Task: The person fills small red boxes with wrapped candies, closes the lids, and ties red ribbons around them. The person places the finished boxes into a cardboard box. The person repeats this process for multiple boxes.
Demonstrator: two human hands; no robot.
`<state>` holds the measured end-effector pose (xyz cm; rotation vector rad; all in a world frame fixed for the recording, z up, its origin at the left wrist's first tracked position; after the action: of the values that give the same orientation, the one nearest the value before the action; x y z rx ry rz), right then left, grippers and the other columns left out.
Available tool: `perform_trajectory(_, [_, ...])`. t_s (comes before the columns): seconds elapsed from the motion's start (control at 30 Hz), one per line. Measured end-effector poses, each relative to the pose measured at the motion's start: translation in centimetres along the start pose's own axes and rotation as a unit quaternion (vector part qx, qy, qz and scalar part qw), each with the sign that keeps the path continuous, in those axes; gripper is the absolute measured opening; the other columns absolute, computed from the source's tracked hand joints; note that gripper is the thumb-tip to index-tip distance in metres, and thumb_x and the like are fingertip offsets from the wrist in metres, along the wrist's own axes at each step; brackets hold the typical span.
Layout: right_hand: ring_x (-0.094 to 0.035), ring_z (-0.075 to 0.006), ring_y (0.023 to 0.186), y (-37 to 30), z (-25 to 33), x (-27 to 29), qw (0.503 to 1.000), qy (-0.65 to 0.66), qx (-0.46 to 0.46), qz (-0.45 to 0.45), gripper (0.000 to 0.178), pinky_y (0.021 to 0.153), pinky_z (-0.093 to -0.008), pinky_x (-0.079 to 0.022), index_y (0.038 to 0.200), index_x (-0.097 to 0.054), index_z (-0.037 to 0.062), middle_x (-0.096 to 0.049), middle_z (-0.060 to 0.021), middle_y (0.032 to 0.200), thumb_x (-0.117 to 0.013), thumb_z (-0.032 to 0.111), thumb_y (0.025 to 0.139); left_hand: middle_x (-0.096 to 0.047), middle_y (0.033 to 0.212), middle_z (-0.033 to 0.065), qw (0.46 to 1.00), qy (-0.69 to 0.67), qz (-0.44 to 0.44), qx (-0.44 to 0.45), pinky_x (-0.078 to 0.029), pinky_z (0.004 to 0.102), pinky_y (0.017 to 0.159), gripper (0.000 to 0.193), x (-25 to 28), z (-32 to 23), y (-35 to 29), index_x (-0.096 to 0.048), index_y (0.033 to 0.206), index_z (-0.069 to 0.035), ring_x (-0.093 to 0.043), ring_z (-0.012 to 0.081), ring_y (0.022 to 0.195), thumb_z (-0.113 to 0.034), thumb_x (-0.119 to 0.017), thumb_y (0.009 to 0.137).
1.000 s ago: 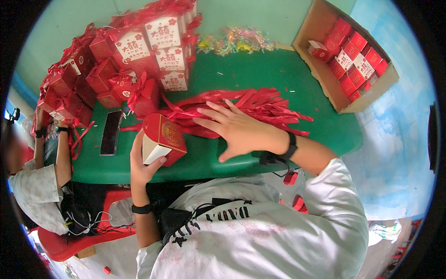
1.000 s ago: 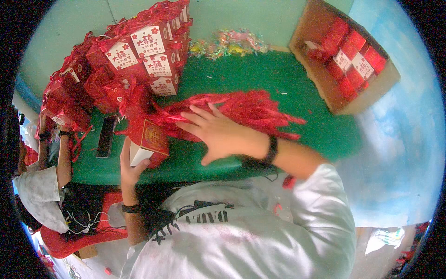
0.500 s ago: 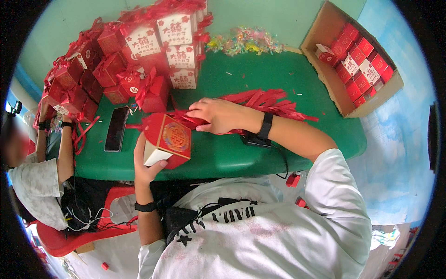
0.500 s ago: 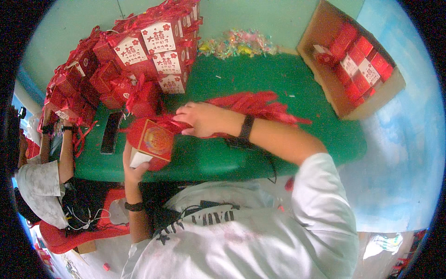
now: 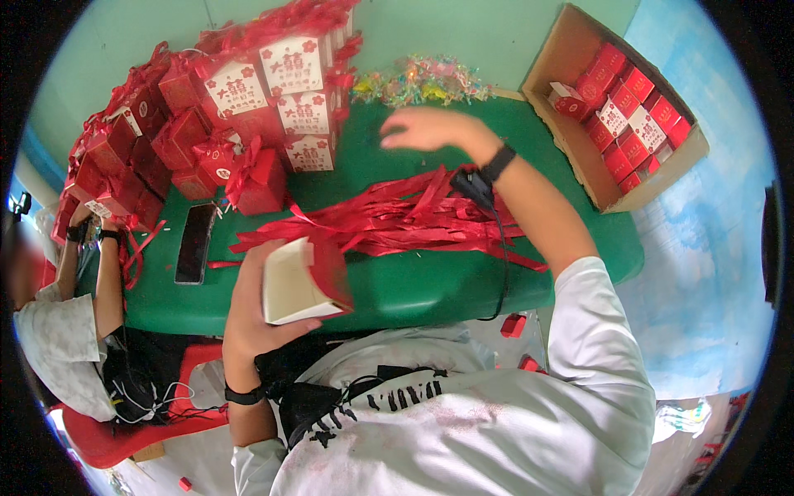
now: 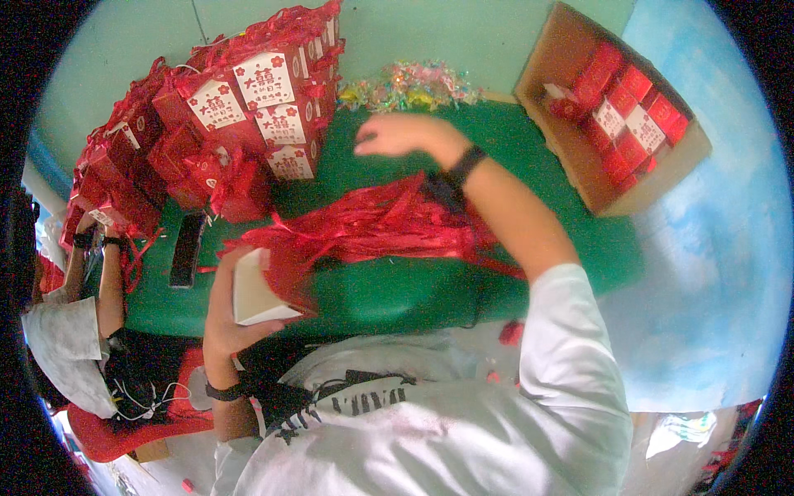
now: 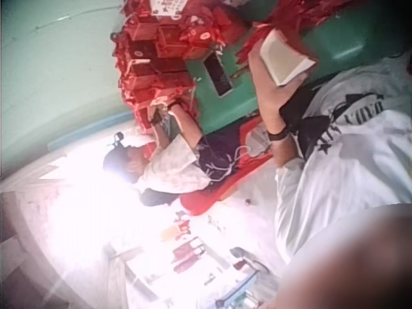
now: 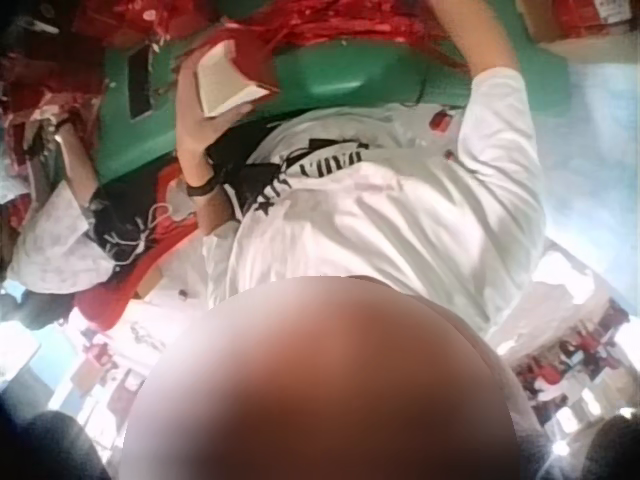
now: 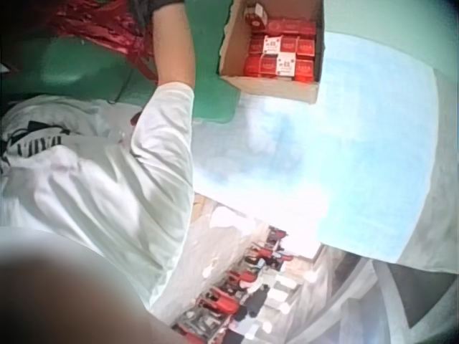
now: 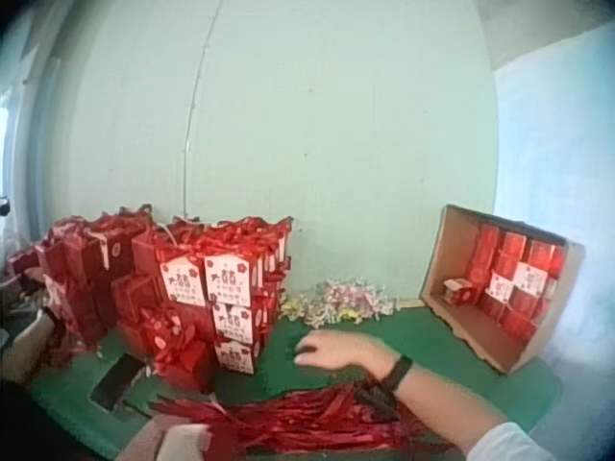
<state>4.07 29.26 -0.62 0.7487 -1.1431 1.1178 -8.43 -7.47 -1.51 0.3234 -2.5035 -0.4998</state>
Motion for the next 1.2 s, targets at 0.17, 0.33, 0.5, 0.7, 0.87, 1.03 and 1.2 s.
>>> perform_trajectory(0.17, [-0.059, -0.0391, 0.137, 4.2, -8.9, 2.5, 0.976, -0.097, -0.193, -0.007, 0.064, 0.112, -0.0507, -0.049, 0.149, -0.06, 0.009, -0.059, -0.0175, 0.152, -0.064, 0.051, 0.1, -0.059, 0.138, 0.0193, 0.976, 0.187, 0.084, -0.07, -0.047, 0.0502, 0.107, 0.091, -3.5, -3.7, 3.8, -0.058, 0.14, -0.005, -0.059, 0.044, 0.123, -0.031, -0.098, 0.062])
perform_trajectory(0.33, [-0.055, -0.0422, 0.143, 7.1, -9.0, 1.4, 0.961, -0.18, -0.199, -0.069, 0.065, 0.117, -0.054, -0.047, 0.154, -0.056, 0.0125, -0.051, -0.0215, 0.16, -0.068, 0.036, 0.094, -0.06, 0.137, 0.0182, 0.978, 0.174, 0.057, -0.099, -0.047, 0.0478, 0.111, 0.09, -4.4, -2.2, 4.3, -0.055, 0.139, -0.006, -0.059, 0.0401, 0.129, -0.029, -0.097, 0.064])
perform_trajectory(0.5, [-0.059, -0.0446, 0.137, 10.1, -12.8, -1.8, 0.965, -0.151, -0.17, -0.129, 0.054, 0.112, -0.0545, -0.051, 0.151, -0.057, 0.0154, -0.05, -0.0245, 0.159, -0.06, 0.022, 0.098, -0.06, 0.139, 0.0187, 0.994, -0.053, 0.093, 0.031, -0.048, 0.0467, 0.11, 0.091, -5.8, 1.6, 2.3, -0.053, 0.143, -0.004, -0.061, 0.0407, 0.128, -0.026, -0.097, 0.066])
perform_trajectory(0.7, [-0.065, -0.0472, 0.126, 10.1, -13.0, -1.8, 0.964, -0.161, -0.142, -0.158, 0.041, 0.108, -0.0529, -0.055, 0.14, -0.062, 0.0068, -0.055, -0.0265, 0.149, -0.055, 0.01, 0.099, -0.06, 0.14, 0.0194, 0.987, 0.022, 0.136, -0.084, -0.049, 0.0452, 0.109, 0.095, -6.1, -0.6, 1.8, -0.051, 0.147, -0.001, -0.061, 0.0412, 0.128, -0.028, -0.097, 0.068])
perform_trajectory(0.87, [-0.067, -0.046, 0.122, 10.1, -13.1, -1.4, 0.968, -0.188, -0.153, -0.062, 0.05, 0.102, -0.0534, -0.056, 0.146, -0.058, 0.0123, -0.056, -0.0244, 0.151, -0.064, 0.021, 0.097, -0.06, 0.141, 0.0197, 0.984, -0.008, 0.175, -0.045, -0.049, 0.045, 0.11, 0.095, -6.1, -0.6, 2.2, -0.051, 0.149, -0.003, -0.061, 0.0404, 0.13, -0.03, -0.096, 0.07])
perform_trajectory(1.03, [-0.072, -0.0445, 0.106, 7.7, -5.0, 0.8, 0.947, -0.239, -0.105, -0.186, 0.048, 0.092, -0.0538, -0.059, 0.137, -0.066, 0.0122, -0.069, -0.0234, 0.129, -0.065, 0.037, 0.097, -0.061, 0.141, 0.0193, 0.985, 0.042, 0.161, -0.033, -0.051, 0.0449, 0.108, 0.094, -4.7, -0.5, 3.5, -0.051, 0.15, -0.004, -0.061, 0.0408, 0.13, -0.03, -0.094, 0.071])
perform_trajectory(1.2, [-0.074, -0.0438, 0.096, 6.7, 7.2, -2.4, 0.996, -0.059, 0.01, -0.069, 0.056, 0.089, -0.0544, -0.059, 0.109, -0.081, 0.0078, -0.077, -0.0235, 0.104, -0.059, 0.059, 0.098, -0.061, 0.14, 0.0199, 0.978, 0.125, 0.155, -0.066, -0.053, 0.0478, 0.104, 0.094, -5.1, -3.4, 2.9, -0.052, 0.15, -0.004, -0.063, 0.0412, 0.126, -0.032, -0.094, 0.071])
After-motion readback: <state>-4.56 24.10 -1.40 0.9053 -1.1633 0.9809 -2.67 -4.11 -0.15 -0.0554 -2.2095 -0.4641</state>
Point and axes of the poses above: each hand's wrist, its own y-axis towards the middle knuckle, its own x-axis out of the back of the hand, z = x × y, the point moved 7 cm from there along y, towards the middle knuckle
